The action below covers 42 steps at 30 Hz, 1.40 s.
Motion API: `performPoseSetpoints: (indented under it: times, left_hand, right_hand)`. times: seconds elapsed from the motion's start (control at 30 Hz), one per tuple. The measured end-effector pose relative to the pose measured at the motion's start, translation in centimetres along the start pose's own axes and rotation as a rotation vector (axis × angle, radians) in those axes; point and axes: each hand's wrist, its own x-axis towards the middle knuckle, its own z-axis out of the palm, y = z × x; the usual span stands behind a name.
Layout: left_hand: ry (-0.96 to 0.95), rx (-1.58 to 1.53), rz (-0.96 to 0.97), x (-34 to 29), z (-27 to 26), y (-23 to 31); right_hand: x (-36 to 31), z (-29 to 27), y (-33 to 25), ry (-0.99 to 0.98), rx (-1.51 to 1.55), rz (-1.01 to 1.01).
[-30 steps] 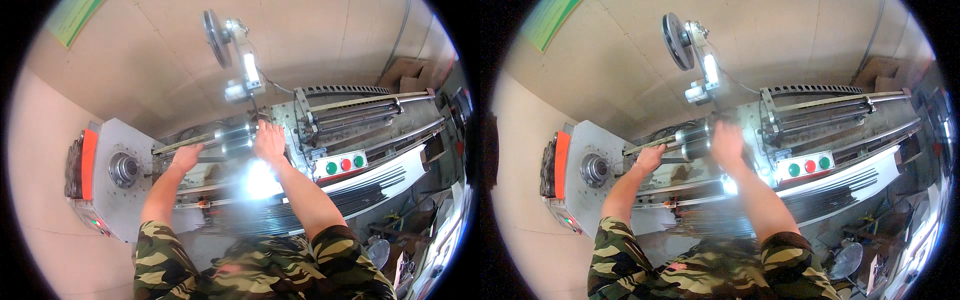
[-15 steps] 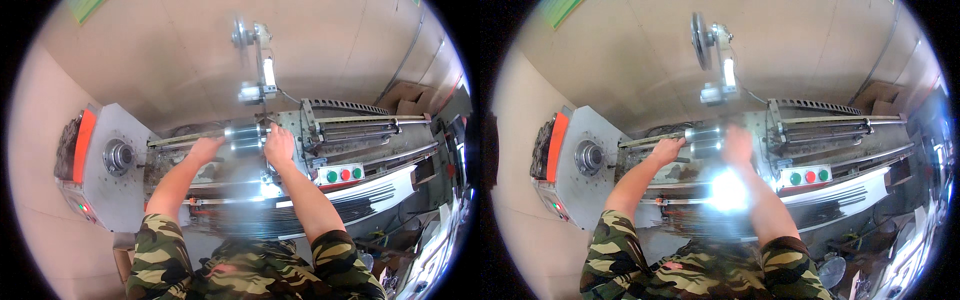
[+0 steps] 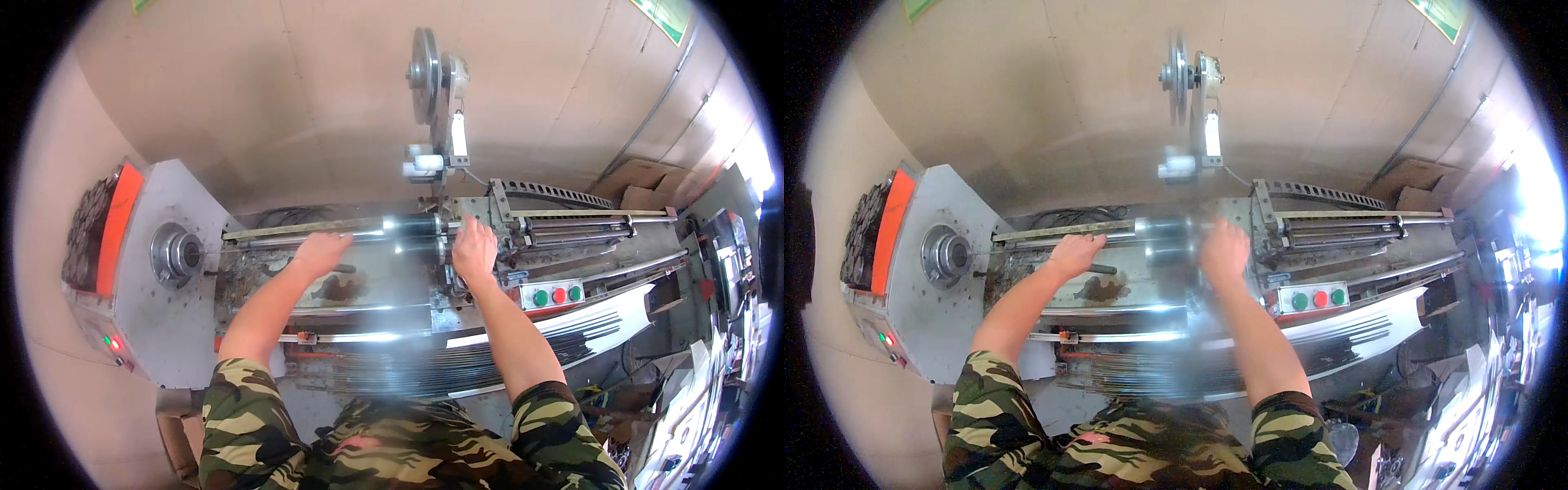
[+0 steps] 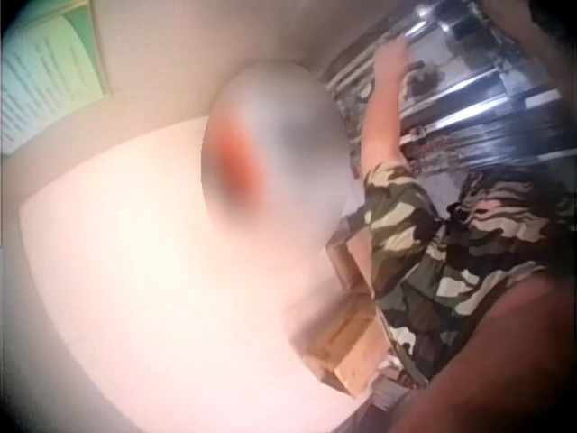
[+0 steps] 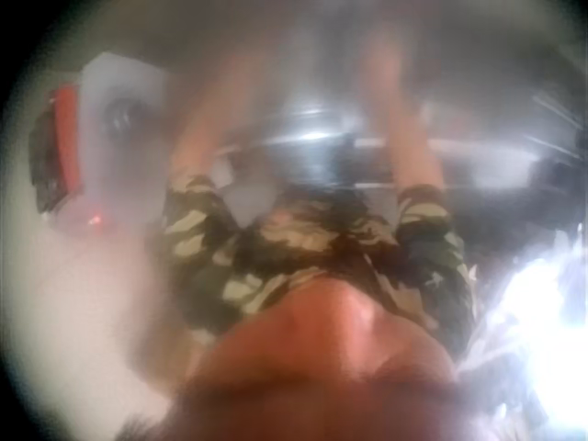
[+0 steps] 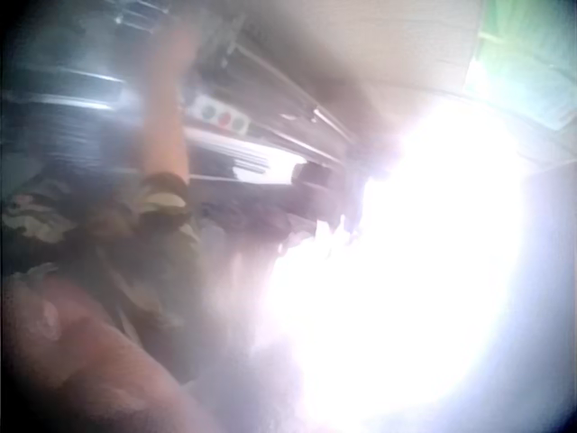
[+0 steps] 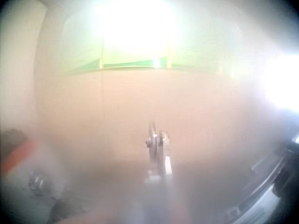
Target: The person feeds metal rods into a processing machine, monitors the automated feed and rotation, and occasionally clears debris by hand or with a small tool before placing a finished rod into a cardboard box.
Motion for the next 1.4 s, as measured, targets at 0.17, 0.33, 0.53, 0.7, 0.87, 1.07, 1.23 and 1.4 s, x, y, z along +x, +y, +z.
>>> performPoseSetpoints:
  times: [0.17,0.33,0.53,0.7,0.87,1.07,1.23,1.4]
  left_hand:
    - [0.026,0.012,0.006,-1.7,0.8,-2.6]
    - [-0.023,0.023,-0.014,-2.0,0.4,-3.3]
    - [-0.04,0.009,0.049,0.7,0.2,0.0]
    - [-0.044,-0.022,0.074,3.6,-0.4,4.1]
    - [0.027,-0.073,0.124,5.9,0.6,6.6]
    - [0.062,-0.072,0.161,5.8,0.3,6.6]
    - [0.054,-0.043,0.148,4.3,1.7,3.3]
    - [0.078,-0.054,0.148,1.7,1.9,-0.4]
  right_hand:
    - [0.1,0.2,1.5,0.043,0.004,0.01]
    - [-0.5,-0.9,1.9,0.169,0.176,0.011]
    - [-3.7,-1.9,2.7,0.318,0.269,-0.003]
    - [-6.2,-3.4,0.8,0.345,0.32,-0.114]
    - [-8.0,-0.8,-2.0,0.358,0.366,-0.301]
    - [-7.3,2.8,-4.2,0.0,0.333,-0.315]
    - [-6.1,3.3,-7.2,0.116,0.247,-0.341]
    - [-4.6,5.1,-8.4,0.094,0.114,-0.339]
